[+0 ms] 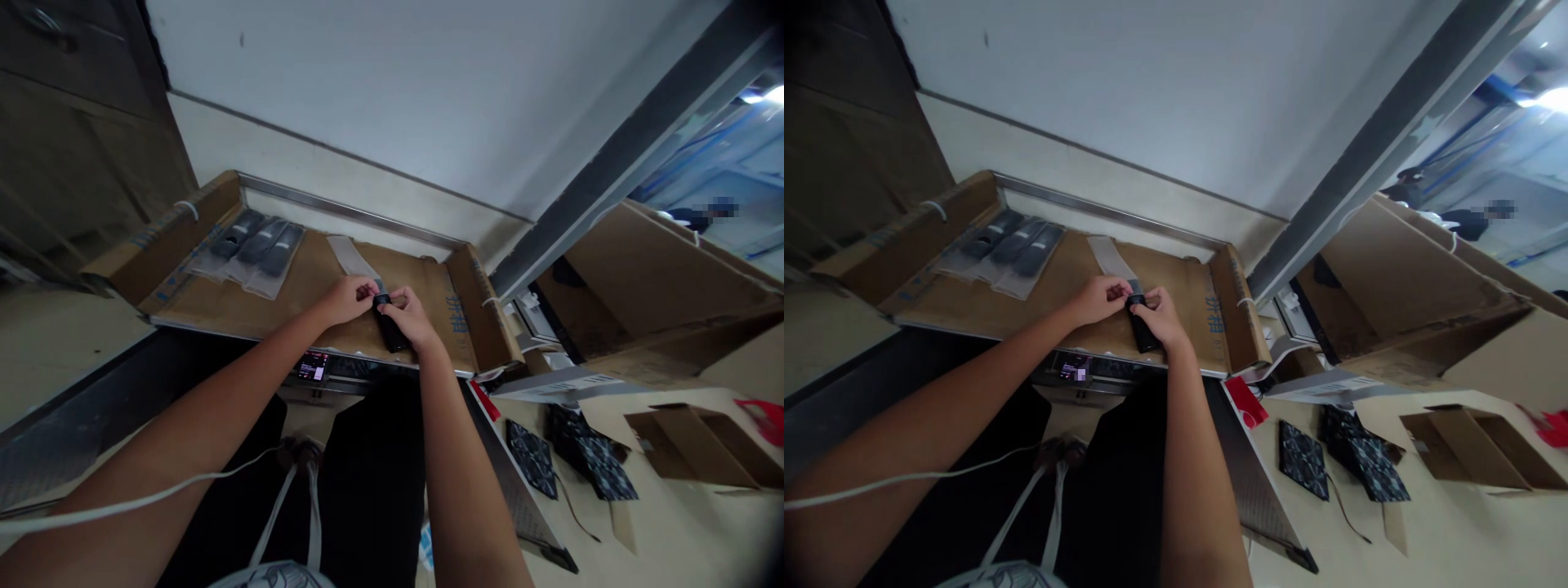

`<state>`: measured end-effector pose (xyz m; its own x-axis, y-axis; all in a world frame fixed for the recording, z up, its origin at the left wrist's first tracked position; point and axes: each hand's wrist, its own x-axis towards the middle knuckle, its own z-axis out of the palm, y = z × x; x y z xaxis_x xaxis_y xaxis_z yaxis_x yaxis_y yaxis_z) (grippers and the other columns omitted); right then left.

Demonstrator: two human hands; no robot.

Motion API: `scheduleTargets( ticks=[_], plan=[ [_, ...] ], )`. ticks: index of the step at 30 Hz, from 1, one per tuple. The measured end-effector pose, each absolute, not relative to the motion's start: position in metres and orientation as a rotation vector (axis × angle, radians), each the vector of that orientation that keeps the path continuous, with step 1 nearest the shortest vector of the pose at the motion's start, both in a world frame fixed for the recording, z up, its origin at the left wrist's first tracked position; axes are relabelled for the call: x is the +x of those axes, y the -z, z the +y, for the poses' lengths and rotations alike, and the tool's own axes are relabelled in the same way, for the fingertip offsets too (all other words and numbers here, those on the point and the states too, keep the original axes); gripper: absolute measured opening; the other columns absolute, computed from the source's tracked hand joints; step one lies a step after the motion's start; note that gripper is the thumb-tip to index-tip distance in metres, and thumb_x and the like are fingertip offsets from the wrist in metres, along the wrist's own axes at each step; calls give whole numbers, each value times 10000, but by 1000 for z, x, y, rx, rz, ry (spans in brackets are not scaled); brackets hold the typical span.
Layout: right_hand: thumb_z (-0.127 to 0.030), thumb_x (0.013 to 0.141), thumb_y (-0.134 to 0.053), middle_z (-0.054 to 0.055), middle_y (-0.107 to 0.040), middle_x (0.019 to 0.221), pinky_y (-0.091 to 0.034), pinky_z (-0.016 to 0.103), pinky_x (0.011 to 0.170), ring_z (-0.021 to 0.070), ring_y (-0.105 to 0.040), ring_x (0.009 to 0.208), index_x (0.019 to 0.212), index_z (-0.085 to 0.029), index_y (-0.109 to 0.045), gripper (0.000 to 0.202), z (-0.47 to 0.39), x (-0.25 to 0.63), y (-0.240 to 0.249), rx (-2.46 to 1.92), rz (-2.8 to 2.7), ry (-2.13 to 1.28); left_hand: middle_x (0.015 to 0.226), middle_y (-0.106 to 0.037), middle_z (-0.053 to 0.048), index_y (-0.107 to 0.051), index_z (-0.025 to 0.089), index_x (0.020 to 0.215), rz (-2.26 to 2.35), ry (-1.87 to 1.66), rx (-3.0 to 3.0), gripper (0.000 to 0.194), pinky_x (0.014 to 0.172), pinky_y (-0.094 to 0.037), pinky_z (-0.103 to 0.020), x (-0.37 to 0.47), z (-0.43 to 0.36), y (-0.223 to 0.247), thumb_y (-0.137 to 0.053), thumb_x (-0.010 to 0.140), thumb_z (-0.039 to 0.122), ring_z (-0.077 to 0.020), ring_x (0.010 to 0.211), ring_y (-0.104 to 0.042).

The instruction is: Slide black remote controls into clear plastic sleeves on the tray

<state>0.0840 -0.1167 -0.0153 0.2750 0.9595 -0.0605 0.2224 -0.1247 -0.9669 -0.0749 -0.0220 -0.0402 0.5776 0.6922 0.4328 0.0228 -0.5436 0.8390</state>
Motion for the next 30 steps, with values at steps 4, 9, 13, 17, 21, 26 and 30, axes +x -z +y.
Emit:
scheduleTargets(
  ticks=[4,9,13,17,21,26,30],
  plan=[
    [-472,578,-813,-69,-577,672,-355,248,584,128,-493,604,836,-244,-486,475,-112,79,14,-1568,-1054,-909,812,-688,-32,-675,146,871,548,-965,1892,105,714,-508,-270,-75,-25,38,-594,805,142,-137,721,-619],
    [-497,567,-833,-68,-575,687,-389,251,624,145,-531,657,950,-231,-542,550,-112,75,12,-1550,-1017,-908,841,-691,-32,-665,154,892,645,-1033,1919,100,750,-506,-284,-76,-22,37,-602,814,157,-145,760,-621],
    [-495,604,-800,-51,-611,732,-407,251,633,160,-565,690,1036,-244,-522,572,-114,72,17,-1541,-1004,-872,805,-668,-18,-636,161,865,747,-1075,1912,71,709,-489,-270,-74,-21,39,-627,795,168,-140,728,-604],
    [-486,622,-786,-39,-611,746,-421,254,659,161,-570,724,956,-238,-509,501,-114,69,24,-1510,-1015,-765,724,-649,-6,-635,163,785,818,-1043,1967,61,649,-441,-266,-74,-23,40,-612,821,207,-134,657,-566],
    [-485,615,-802,-49,-576,712,-425,272,687,154,-553,705,863,-226,-514,460,-111,69,30,-1484,-1011,-670,743,-668,-9,-650,157,796,756,-1037,1984,52,651,-436,-259,-75,-24,40,-610,806,189,-132,670,-582],
    [-489,602,-827,-33,-600,742,-446,293,732,164,-578,743,814,-220,-525,456,-105,71,34,-1510,-955,-606,758,-668,-4,-652,155,828,588,-1005,1922,70,657,-456,-246,-76,-24,43,-615,813,212,-121,677,-591],
    [-473,593,-847,-22,-648,775,-476,307,774,179,-621,788,862,-218,-543,479,-106,70,32,-1507,-920,-681,757,-664,-3,-644,159,827,598,-1036,1889,58,648,-471,-246,-75,-23,44,-620,815,211,-121,671,-596]
  ],
)
